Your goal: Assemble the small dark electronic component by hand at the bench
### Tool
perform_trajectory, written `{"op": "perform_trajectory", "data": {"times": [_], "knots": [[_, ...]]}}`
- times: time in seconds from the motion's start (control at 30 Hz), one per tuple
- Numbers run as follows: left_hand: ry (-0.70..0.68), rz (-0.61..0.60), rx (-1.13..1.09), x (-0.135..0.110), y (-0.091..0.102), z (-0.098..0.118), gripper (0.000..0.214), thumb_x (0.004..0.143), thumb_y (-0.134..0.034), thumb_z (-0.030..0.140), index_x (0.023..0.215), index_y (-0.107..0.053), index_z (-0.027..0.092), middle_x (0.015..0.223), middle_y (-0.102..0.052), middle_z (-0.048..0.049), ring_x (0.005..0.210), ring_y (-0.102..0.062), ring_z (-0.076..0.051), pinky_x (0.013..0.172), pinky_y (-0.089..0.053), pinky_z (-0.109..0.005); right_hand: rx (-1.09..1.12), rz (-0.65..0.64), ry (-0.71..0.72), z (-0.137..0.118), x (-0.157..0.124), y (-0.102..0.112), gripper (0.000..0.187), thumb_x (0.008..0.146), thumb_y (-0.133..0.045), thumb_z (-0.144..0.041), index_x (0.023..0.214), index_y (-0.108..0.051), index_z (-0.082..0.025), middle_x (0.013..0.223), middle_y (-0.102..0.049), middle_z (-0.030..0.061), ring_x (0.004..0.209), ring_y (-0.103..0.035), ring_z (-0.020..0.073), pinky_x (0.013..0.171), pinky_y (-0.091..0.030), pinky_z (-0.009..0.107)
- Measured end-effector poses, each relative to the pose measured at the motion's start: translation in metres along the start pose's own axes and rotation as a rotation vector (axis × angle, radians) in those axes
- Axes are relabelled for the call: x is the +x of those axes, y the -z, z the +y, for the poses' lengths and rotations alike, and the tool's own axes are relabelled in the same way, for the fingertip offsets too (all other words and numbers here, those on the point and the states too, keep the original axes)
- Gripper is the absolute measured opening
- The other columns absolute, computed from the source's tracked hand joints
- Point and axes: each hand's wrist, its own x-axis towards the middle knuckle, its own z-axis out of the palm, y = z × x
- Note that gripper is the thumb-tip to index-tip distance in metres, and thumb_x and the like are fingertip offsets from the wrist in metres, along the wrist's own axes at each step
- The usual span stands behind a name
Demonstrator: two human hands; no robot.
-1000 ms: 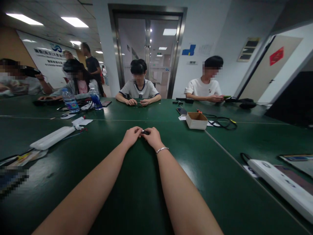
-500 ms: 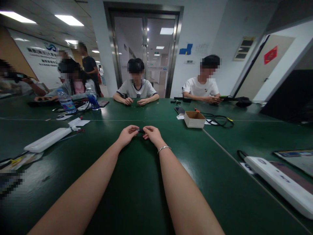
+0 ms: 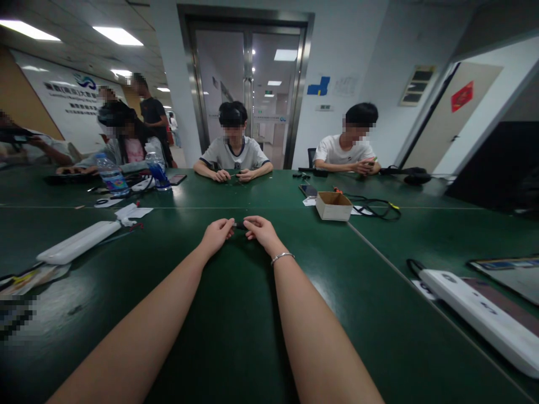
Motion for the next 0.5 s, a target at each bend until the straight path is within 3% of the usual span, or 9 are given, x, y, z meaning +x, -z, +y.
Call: {"op": "perform_trajectory", "data": {"times": [0.27,0.43,0.5], "knots": [[0.035,-0.014,0.309,-0.012,0.006,0.019,0.053,0.090,-0.030,0.055,0.064,-0.060,0.019,0.062,-0.063,-0.0034,0.055,-0.054,-0.017,0.054,-0.031,-0.027,0.051,-0.100,-0.026,-0.005,-0.004,0.003,0.026,0.072,-0.068,-0.001,0.093,-0.069,-0.015,0.082,-0.067,0.0020,0.060,-0.061,0.0075,0.054,-0.052,0.015],[0.083,-0.031,0.326,-0.015,0.007,0.025,0.054,0.090,-0.030,0.055,0.059,-0.056,0.020,0.061,-0.063,-0.0041,0.056,-0.056,-0.018,0.053,-0.031,-0.028,0.085,-0.062,-0.031,-0.007,-0.008,0.003,0.009,0.078,-0.067,-0.011,0.086,-0.068,-0.015,0.077,-0.066,0.0026,0.061,-0.062,0.0090,0.059,-0.055,0.019],[0.092,-0.033,0.321,-0.014,0.006,0.025,0.054,0.090,-0.030,0.054,0.057,-0.055,0.020,0.061,-0.063,-0.0042,0.055,-0.056,-0.018,0.053,-0.031,-0.028,0.096,-0.066,-0.033,-0.007,-0.008,0.004,0.010,0.077,-0.068,-0.009,0.085,-0.069,-0.016,0.079,-0.066,0.0023,0.063,-0.062,0.0092,0.061,-0.056,0.019]]}}
